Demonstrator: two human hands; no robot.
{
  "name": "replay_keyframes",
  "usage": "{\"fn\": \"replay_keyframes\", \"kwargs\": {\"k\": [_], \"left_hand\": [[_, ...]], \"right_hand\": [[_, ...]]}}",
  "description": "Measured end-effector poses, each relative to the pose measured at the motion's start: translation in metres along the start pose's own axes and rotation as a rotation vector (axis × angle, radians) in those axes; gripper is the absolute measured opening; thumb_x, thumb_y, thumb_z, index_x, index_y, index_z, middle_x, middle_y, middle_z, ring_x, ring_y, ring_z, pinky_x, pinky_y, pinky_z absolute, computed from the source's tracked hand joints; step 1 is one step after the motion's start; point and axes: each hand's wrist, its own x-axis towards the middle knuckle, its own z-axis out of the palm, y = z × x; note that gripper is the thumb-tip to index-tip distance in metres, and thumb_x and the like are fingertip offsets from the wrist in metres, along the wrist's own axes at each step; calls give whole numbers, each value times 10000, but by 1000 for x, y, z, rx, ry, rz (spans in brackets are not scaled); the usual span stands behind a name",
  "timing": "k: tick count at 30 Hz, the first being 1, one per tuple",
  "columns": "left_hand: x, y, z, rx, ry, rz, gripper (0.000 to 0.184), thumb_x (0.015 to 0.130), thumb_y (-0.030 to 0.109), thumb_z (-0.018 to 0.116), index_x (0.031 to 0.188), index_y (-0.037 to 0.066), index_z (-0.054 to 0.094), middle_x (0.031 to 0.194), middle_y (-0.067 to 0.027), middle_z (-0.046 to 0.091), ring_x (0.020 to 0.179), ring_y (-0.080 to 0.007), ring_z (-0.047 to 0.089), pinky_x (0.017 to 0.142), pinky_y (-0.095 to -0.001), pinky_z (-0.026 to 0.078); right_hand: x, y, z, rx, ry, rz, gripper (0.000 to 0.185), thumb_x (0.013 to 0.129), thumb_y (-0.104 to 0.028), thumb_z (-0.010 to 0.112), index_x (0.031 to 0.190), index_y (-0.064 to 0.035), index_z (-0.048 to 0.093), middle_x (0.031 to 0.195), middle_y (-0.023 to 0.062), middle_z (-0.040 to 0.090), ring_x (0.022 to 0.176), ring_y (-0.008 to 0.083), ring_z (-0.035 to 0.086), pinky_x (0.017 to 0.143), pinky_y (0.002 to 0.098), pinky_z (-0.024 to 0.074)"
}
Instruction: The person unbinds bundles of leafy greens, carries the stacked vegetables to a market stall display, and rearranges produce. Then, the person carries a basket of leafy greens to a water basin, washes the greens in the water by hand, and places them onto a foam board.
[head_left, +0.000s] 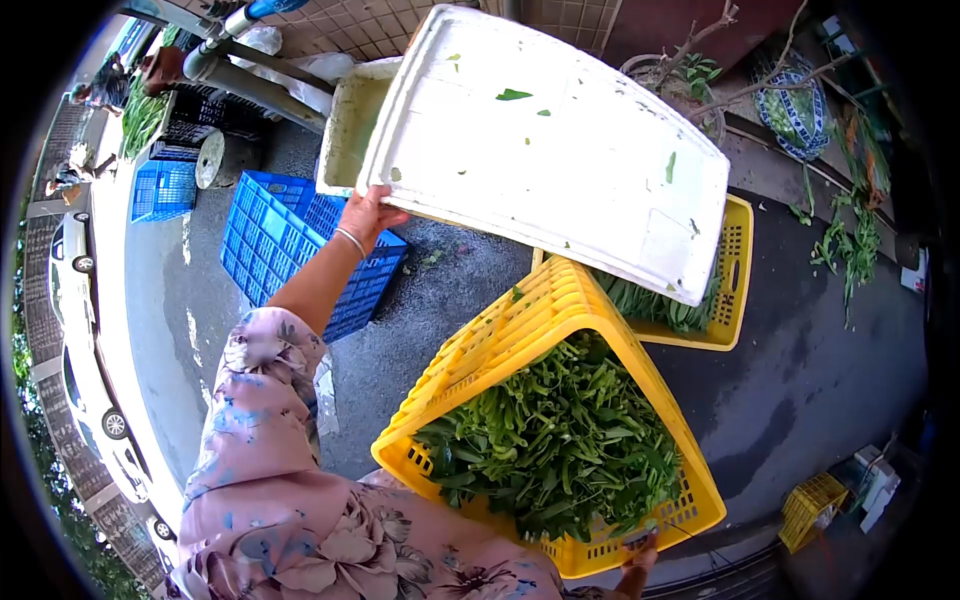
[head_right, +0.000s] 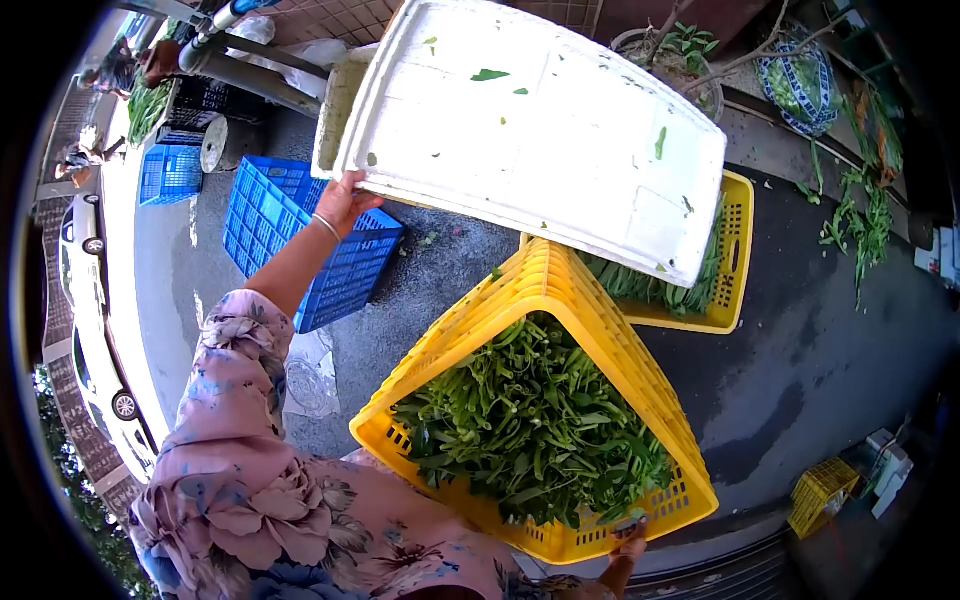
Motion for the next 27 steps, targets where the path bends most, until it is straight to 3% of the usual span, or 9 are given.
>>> {"fn": "replay_keyframes", "kwargs": {"k": [4, 6, 8, 12, 18, 20, 22, 24, 27], "left_hand": [[-32, 25, -43, -26, 53, 86, 331, 818, 171, 504, 1103, 26, 416, 971, -151, 551, 791, -263, 601, 663, -328, 537], [-54, 24, -77, -68, 106, 72, 329, 822, 163, 492, 1113, 31, 413, 1000, -145, 543, 822, -264, 596, 686, -325, 532], [-79, 18, -119, -130, 174, 55, 344, 809, 145, 465, 1109, -13, 406, 1001, -179, 542, 828, -275, 596, 698, -344, 531], [-162, 2, -223, -238, 274, -67, 438, 776, 260, 435, 1083, -51, 410, 1017, -230, 534, 833, -331, 590, 696, -384, 527], [-350, -31, -332, -513, 797, -13, 382, 780, 277, 412, 1053, 16, 470, 1010, -227, 523, 856, -379, 542, 685, -461, 500], [-399, -62, -342, -545, 1048, 60, 371, 779, 262, 412, 1051, 17, 472, 1023, -219, 521, 851, -399, 540, 677, -472, 504], [-422, -99, -337, -667, 1101, 128, 361, 779, 247, 408, 1046, 13, 474, 1020, -219, 523, 864, -414, 538, 678, -487, 507], [-413, -131, -328, -856, 1112, 106, 405, 799, 267, 400, 1056, -41, 456, 1028, -247, 515, 901, -410, 544, 721, -492, 508], [-368, -146, -277, -1059, 1027, 109, 572, 828, 387, 359, 1129, -99, 394, 1049, -258, 517, 955, -396, 539, 816, -450, 475]], "right_hand": [[18, 6, -1, -82, 64, -20, 380, 850, -386, 504, 592, -146, 364, 457, -39, 258, 376, 119, 257, 359, 279, 271], [18, 3, 2, -78, -36, -60, 382, 853, -380, 500, 589, -140, 365, 456, -37, 263, 375, 118, 268, 357, 276, 282], [16, 2, 8, -61, -40, -56, 380, 856, -377, 496, 592, -136, 367, 453, -36, 268, 372, 116, 274, 357, 276, 290], [9, -7, 13, -53, -85, -56, 359, 874, -360, 466, 612, -130, 381, 444, -32, 283, 368, 108, 301, 357, 277, 308], [-5, -23, 24, -54, -174, -83, 313, 910, -292, 395, 636, -141, 399, 431, -20, 302, 333, 123, 286, 339, 292, 298], [1, -29, 18, -41, -230, -80, 314, 913, -291, 385, 639, -138, 399, 427, -18, 301, 325, 125, 270, 330, 296, 292], [4, -34, 12, -30, -279, -86, 315, 916, -290, 375, 643, -136, 400, 423, -17, 299, 317, 128, 254, 322, 300, 286], [-3, -41, 11, -73, -350, -85, 321, 898, -302, 435, 635, -121, 404, 481, -20, 277, 378, 121, 214, 370, 295, 270], [-5, -49, 7, -63, -493, -72, 326, 903, -309, 422, 642, -114, 427, 440, -1, 295, 360, 137, 257, 369, 300, 286]]}}
